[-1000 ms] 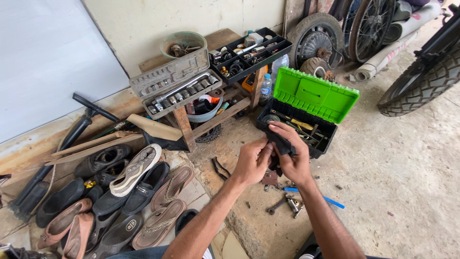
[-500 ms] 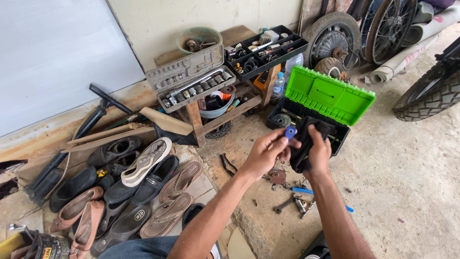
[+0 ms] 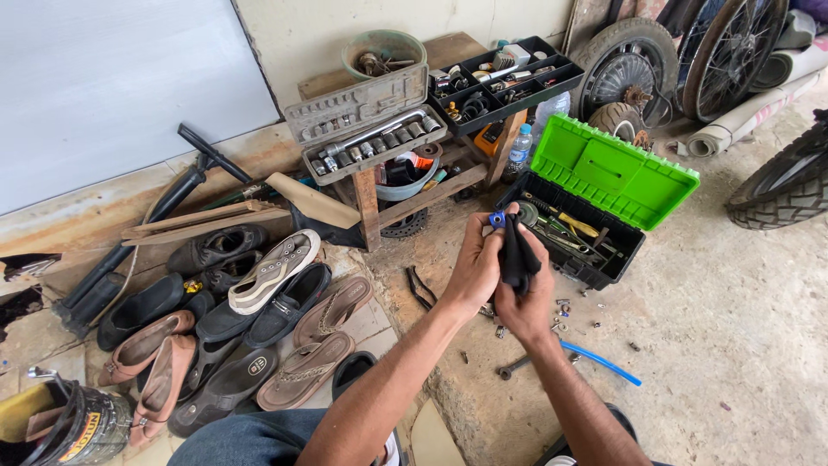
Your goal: The person cleans and reassembles a mechanical component using a wrench and a socket, applying a substance from a tube to a part and wiping it with a cloth.
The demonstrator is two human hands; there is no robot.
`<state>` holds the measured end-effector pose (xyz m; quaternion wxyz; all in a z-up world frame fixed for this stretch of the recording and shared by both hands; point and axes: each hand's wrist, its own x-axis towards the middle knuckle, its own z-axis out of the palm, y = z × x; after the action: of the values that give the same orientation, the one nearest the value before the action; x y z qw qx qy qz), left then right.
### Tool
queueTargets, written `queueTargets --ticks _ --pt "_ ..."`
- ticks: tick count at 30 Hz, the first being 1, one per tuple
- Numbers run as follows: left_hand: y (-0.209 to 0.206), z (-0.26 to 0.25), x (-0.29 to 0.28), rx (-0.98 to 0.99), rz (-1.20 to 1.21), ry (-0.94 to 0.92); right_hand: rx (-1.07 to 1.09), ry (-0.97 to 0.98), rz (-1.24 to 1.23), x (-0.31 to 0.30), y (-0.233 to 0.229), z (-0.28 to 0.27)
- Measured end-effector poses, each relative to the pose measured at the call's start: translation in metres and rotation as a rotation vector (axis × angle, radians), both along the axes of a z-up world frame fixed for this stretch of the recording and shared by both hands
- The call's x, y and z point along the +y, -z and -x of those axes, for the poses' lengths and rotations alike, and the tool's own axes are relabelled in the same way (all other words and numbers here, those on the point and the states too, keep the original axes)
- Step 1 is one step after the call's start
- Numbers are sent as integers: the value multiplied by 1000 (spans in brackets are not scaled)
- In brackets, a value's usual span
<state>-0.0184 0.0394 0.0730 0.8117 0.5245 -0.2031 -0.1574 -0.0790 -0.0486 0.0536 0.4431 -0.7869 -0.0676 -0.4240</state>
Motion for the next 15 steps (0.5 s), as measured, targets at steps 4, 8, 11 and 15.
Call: queueTargets --ticks 4,8,11,15 --pt "3 3 4 -230 -43 -4 25 96 146 -27 -1 -1" --pt "-16 -11 18 -108 -413 53 102 99 253 -39 -18 5" --pt "-29 -32 40 -402 -654 137 350 20 183 -43 -36 17" --pt "-28 -45 53 -803 -597 156 266 -128 108 -43 -48 23"
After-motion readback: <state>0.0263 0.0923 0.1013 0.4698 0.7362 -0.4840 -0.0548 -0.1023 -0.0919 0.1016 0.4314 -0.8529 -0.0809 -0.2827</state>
